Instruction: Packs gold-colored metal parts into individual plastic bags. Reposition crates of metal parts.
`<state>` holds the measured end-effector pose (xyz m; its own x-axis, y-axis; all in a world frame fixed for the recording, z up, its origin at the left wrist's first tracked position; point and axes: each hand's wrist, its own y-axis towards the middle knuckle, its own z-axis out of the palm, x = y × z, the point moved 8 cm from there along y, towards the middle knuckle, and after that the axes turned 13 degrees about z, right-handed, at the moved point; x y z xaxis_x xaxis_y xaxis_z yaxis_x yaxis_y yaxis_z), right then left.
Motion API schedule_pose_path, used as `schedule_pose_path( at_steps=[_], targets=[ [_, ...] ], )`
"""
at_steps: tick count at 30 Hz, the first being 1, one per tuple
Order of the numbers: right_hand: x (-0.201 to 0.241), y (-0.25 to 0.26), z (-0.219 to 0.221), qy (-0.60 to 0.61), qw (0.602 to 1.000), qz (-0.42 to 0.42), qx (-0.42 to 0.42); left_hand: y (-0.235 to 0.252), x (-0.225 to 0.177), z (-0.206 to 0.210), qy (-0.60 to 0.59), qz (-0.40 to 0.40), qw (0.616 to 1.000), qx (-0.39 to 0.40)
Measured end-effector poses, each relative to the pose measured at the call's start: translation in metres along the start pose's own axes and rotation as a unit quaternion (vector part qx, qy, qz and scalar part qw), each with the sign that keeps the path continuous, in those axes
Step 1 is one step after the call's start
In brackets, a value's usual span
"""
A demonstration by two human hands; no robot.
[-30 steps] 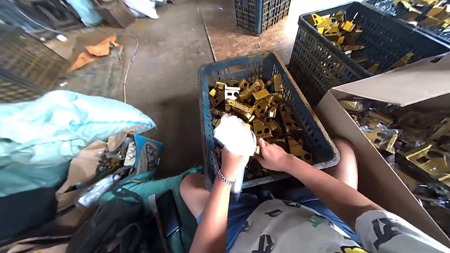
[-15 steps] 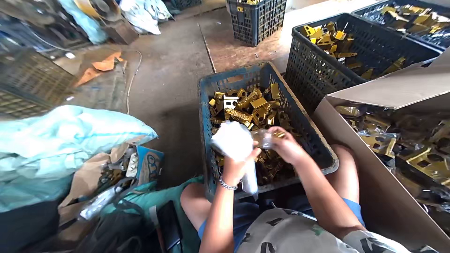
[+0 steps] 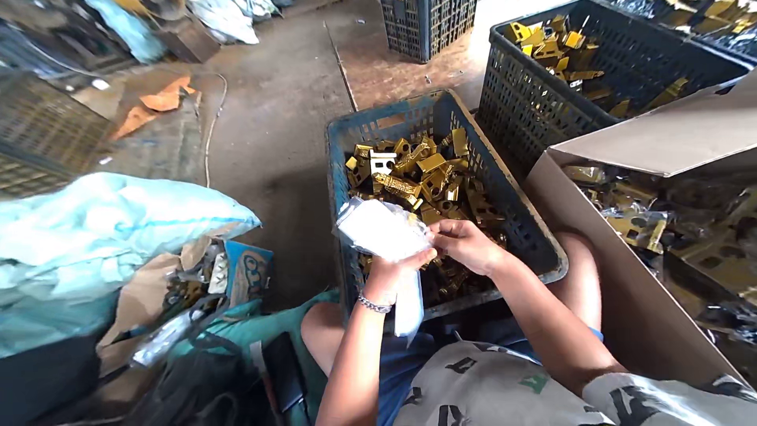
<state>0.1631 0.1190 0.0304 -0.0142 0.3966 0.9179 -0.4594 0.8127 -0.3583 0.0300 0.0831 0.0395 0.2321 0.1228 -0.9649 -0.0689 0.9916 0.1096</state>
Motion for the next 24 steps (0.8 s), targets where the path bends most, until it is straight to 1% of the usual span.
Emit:
schedule_pose_path(
  at_steps=[1, 2, 3, 4, 6, 8, 9, 11, 12, 13, 14, 16, 17, 18, 21, 22, 24],
  targets=[
    [-0.002, 0.0, 0.0, 0.018, 1.0, 0.007, -0.002, -0.002, 0.003, 0.003, -0.043, -0.032, 0.999, 0.006],
    [-0.003, 0.001, 0.001, 0.031, 0.999, 0.014, -0.013, -0.001, 0.006, 0.005, -0.062, -0.044, 0.997, 0.004],
    [-0.004, 0.002, 0.001, 0.042, 0.999, 0.019, -0.025, 0.001, 0.008, 0.005, -0.051, -0.038, 0.998, -0.003],
    [-0.005, 0.002, 0.002, 0.05, 0.998, 0.023, -0.032, 0.004, 0.008, 0.001, -0.01, -0.016, 1.0, -0.011],
    [-0.007, 0.001, 0.006, 0.042, 0.999, 0.025, -0.006, 0.009, 0.005, -0.006, 0.07, 0.034, 0.997, -0.005],
    [-0.014, -0.001, 0.008, 0.011, 0.999, 0.027, 0.022, 0.008, 0.006, -0.012, 0.051, 0.02, 0.998, -0.034],
    [-0.017, -0.001, 0.006, 0.012, 0.999, 0.028, 0.018, 0.007, 0.006, -0.013, 0.028, 0.006, 0.999, -0.045],
    [-0.016, 0.002, 0.001, 0.041, 0.998, 0.033, -0.029, 0.007, 0.007, -0.01, 0.028, 0.008, 0.999, -0.028],
    [-0.013, 0.003, -0.002, 0.057, 0.996, 0.035, -0.059, 0.007, 0.009, -0.008, 0.045, 0.017, 0.999, -0.01],
    [-0.011, 0.004, -0.004, 0.072, 0.994, 0.035, -0.078, 0.007, 0.011, -0.009, 0.066, 0.029, 0.997, -0.012],
    [-0.01, 0.004, -0.005, 0.071, 0.994, 0.031, -0.076, 0.007, 0.01, -0.012, 0.077, 0.035, 0.996, -0.031],
    [-0.014, 0.001, -0.003, 0.019, 0.999, 0.034, -0.014, 0.01, 0.002, -0.022, 0.06, 0.042, 0.992, -0.098],
    [-0.018, -0.001, -0.002, -0.004, 0.999, 0.045, 0.012, 0.012, -0.001, -0.026, 0.062, 0.054, 0.991, -0.108],
    [-0.022, -0.001, -0.002, -0.006, 0.998, 0.062, 0.023, 0.014, -0.002, -0.027, 0.076, 0.068, 0.99, -0.101],
    [-0.022, -0.001, -0.002, 0.047, 0.994, 0.086, 0.051, 0.012, 0.003, -0.018, 0.127, 0.089, 0.987, -0.035],
    [-0.02, 0.0, 0.0, 0.038, 0.994, 0.08, 0.063, 0.011, 0.003, -0.015, 0.156, 0.106, 0.982, -0.01],
    [-0.015, 0.002, 0.003, -0.015, 0.997, 0.062, 0.05, 0.01, -0.002, -0.013, 0.231, 0.15, 0.961, 0.024]
  ],
)
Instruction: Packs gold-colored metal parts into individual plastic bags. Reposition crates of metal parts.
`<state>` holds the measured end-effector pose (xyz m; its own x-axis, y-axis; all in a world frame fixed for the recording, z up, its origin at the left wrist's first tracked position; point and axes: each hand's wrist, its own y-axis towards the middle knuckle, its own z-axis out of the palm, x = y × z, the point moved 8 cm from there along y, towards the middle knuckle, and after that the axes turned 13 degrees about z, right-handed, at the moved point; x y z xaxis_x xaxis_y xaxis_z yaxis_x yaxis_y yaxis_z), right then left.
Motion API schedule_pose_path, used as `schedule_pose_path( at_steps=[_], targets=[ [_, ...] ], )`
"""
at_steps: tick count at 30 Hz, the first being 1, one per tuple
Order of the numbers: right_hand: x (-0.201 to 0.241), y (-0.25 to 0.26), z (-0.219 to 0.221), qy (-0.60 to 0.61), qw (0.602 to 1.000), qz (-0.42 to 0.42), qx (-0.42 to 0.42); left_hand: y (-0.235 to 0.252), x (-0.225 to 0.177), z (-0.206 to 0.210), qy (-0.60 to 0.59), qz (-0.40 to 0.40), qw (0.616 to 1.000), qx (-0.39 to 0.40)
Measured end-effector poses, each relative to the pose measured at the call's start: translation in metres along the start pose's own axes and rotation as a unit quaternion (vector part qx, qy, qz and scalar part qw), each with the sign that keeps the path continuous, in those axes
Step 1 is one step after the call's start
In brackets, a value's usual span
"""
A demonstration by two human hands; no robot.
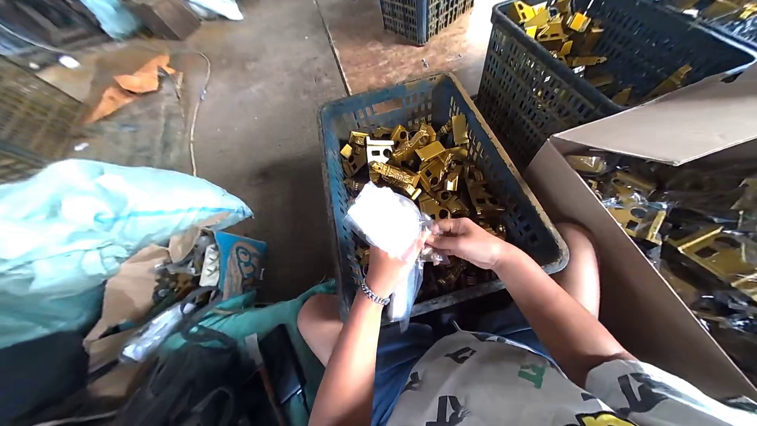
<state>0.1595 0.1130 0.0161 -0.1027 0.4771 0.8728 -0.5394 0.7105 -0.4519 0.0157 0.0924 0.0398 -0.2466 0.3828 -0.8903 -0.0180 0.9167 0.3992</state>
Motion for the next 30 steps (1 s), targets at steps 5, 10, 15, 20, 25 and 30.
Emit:
schedule_pose_path(
  at_steps=[5, 10, 15, 20, 25, 30],
  targets=[
    [0.001, 0.001, -0.019, -0.016, 0.993, -0.009, -0.114, 0.01, 0.017, -0.065, 0.23, -0.036, 0.958, -0.166],
    [0.021, 0.009, 0.006, -0.256, 0.958, -0.079, -0.104, 0.003, 0.019, -0.01, -0.124, -0.167, 0.978, 0.004],
    [0.05, 0.037, 0.005, -0.306, 0.943, -0.121, -0.048, 0.01, 0.021, -0.047, -0.016, -0.074, 0.997, 0.003],
    [0.044, 0.064, 0.025, -0.22, 0.972, -0.08, -0.018, 0.002, 0.03, -0.076, -0.046, -0.124, 0.987, -0.087],
    [0.045, 0.079, 0.043, -0.155, 0.98, -0.099, 0.074, -0.005, 0.037, -0.092, -0.023, -0.082, 0.981, -0.172],
    [-0.01, 0.136, 0.01, -0.425, 0.903, 0.001, -0.056, -0.012, 0.041, -0.116, 0.004, -0.014, 0.962, -0.272]
  ],
)
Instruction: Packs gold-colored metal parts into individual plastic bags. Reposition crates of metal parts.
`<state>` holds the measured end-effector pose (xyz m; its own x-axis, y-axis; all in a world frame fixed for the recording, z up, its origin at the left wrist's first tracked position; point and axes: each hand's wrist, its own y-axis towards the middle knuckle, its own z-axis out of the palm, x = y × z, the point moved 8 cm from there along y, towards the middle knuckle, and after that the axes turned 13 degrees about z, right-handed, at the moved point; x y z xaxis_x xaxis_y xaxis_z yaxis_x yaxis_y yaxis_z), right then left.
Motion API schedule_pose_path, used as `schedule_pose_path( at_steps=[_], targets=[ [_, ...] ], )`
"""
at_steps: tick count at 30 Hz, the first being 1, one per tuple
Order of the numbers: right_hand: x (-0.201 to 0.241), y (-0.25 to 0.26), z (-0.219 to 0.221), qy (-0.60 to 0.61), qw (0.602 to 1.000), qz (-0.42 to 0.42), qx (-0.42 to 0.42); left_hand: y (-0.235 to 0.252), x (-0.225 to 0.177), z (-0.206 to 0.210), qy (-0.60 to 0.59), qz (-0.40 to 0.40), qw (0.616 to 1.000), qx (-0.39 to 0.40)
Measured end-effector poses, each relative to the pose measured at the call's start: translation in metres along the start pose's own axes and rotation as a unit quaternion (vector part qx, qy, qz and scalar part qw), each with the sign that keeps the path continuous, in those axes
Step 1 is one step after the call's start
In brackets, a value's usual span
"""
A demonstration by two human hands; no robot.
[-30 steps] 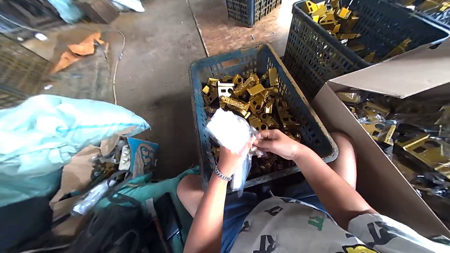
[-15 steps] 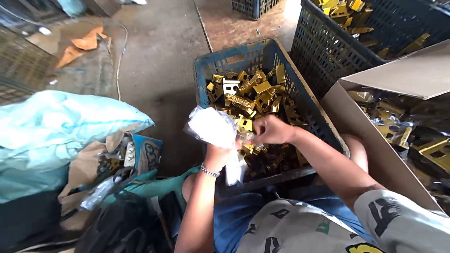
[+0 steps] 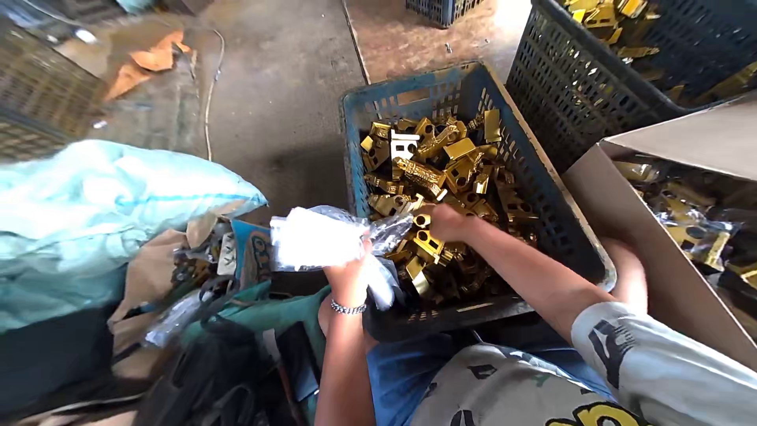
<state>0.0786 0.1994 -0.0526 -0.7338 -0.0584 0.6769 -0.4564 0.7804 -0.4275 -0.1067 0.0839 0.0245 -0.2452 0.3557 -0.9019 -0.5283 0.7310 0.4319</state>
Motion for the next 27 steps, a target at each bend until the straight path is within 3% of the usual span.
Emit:
schedule_pose_path(
  at_steps=[3, 7, 10, 12, 14, 16, 18, 19, 22, 24, 27],
  targets=[
    [-0.005, -0.006, 0.049, -0.215, 0.969, 0.034, 0.119, -0.009, -0.002, 0.011, -0.026, -0.016, 0.999, -0.011],
    [-0.016, -0.037, 0.023, -0.276, 0.957, 0.013, 0.087, -0.017, 0.0, 0.013, -0.026, 0.004, 0.999, -0.041],
    [-0.037, -0.082, -0.034, -0.008, 0.998, -0.031, -0.06, -0.019, -0.004, 0.019, 0.019, 0.015, 1.0, -0.003],
    [-0.039, -0.122, -0.071, 0.242, 0.956, -0.047, -0.158, -0.023, -0.007, 0.031, 0.04, 0.006, 0.998, 0.039],
    [-0.024, -0.15, -0.093, 0.372, 0.906, -0.093, -0.18, -0.026, -0.011, 0.044, 0.057, 0.017, 0.995, 0.076],
    [-0.002, -0.161, -0.093, 0.328, 0.929, -0.131, -0.11, -0.03, -0.02, 0.059, 0.074, 0.022, 0.991, 0.114],
    [0.007, -0.153, -0.07, 0.255, 0.965, -0.063, -0.01, -0.037, -0.025, 0.071, 0.048, 0.011, 0.99, 0.131],
    [0.005, -0.146, -0.061, 0.233, 0.972, -0.03, -0.015, -0.042, -0.026, 0.077, 0.008, -0.017, 0.991, 0.132],
    [0.008, -0.135, -0.05, 0.113, 0.972, -0.049, -0.199, -0.05, -0.03, 0.089, -0.128, -0.158, 0.974, 0.099],
    [0.014, -0.132, -0.021, -0.021, 0.989, -0.031, -0.145, -0.055, -0.03, 0.089, -0.156, -0.227, 0.958, 0.086],
    [0.003, -0.122, 0.0, -0.142, 0.989, 0.031, -0.032, -0.061, -0.022, 0.088, -0.064, -0.167, 0.964, 0.199]
  ],
)
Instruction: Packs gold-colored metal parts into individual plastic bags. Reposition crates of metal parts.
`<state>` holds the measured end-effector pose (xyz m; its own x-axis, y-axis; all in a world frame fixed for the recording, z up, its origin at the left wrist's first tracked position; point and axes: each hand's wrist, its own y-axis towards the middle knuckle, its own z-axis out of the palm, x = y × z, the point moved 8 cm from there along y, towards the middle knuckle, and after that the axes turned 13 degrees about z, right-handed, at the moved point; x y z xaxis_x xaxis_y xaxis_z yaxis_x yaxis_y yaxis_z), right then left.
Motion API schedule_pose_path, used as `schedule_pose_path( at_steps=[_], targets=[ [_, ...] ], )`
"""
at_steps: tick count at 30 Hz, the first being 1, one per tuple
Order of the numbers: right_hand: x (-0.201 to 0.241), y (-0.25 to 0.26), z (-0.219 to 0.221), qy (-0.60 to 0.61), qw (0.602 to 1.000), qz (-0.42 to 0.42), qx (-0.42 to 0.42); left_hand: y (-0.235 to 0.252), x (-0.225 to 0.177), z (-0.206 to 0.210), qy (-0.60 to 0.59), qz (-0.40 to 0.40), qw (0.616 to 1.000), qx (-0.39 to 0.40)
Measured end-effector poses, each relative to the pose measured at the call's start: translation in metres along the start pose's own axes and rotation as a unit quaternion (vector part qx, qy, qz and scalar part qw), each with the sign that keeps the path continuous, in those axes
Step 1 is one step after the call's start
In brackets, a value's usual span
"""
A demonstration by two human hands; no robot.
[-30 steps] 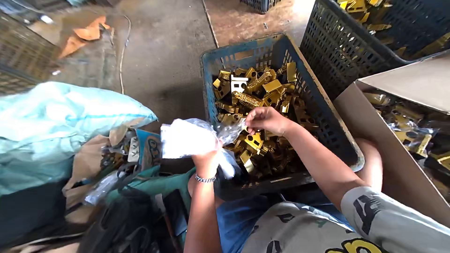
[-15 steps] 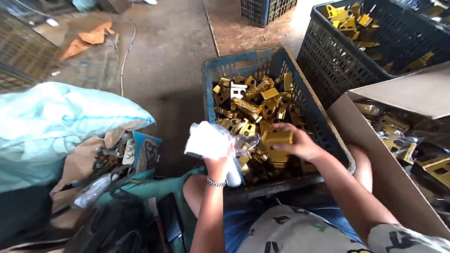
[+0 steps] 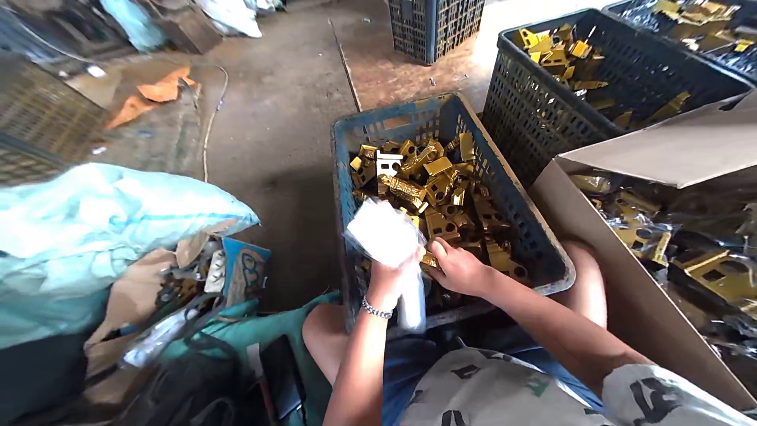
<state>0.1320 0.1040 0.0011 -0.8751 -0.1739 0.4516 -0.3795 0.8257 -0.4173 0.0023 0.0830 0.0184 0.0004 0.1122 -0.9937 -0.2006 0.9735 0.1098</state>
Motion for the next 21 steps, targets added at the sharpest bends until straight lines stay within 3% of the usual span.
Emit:
schedule_pose_path(
  at_steps=[2, 5, 7, 9, 13, 16, 17, 18, 20, 21],
  targets=[
    [-0.01, 0.012, -0.006, 0.036, 0.999, 0.023, -0.012, -0.001, 0.002, 0.011, 0.099, 0.051, 0.991, 0.073],
    [-0.019, 0.029, -0.015, 0.303, 0.951, 0.066, -0.011, 0.01, -0.007, 0.023, 0.252, 0.112, 0.952, 0.132],
    [-0.022, 0.026, -0.017, 0.445, 0.892, 0.068, 0.038, 0.024, -0.003, 0.01, 0.202, 0.036, 0.978, 0.047],
    [-0.025, 0.017, -0.024, 0.501, 0.863, 0.056, 0.024, 0.028, 0.007, -0.003, 0.096, -0.011, 0.995, -0.019],
    [-0.052, 0.017, -0.026, 0.535, 0.831, 0.088, -0.126, 0.009, -0.008, 0.03, -0.02, -0.028, 0.993, 0.113],
    [-0.084, 0.004, -0.032, 0.612, 0.777, 0.071, -0.129, 0.011, -0.018, 0.01, -0.084, 0.012, 0.994, 0.07],
    [-0.097, -0.006, -0.036, 0.675, 0.728, 0.003, -0.119, 0.013, -0.017, -0.004, -0.094, 0.008, 0.995, 0.034],
    [-0.111, -0.017, -0.041, 0.747, 0.646, -0.103, -0.115, 0.014, -0.014, -0.016, -0.096, -0.003, 0.995, 0.004],
    [-0.129, -0.032, -0.061, 0.853, 0.384, -0.337, -0.102, 0.015, -0.008, -0.028, -0.075, -0.021, 0.997, -0.024],
    [-0.127, -0.034, -0.071, 0.874, 0.282, -0.383, -0.101, 0.015, -0.007, -0.027, -0.056, -0.018, 0.998, -0.021]
  ],
)
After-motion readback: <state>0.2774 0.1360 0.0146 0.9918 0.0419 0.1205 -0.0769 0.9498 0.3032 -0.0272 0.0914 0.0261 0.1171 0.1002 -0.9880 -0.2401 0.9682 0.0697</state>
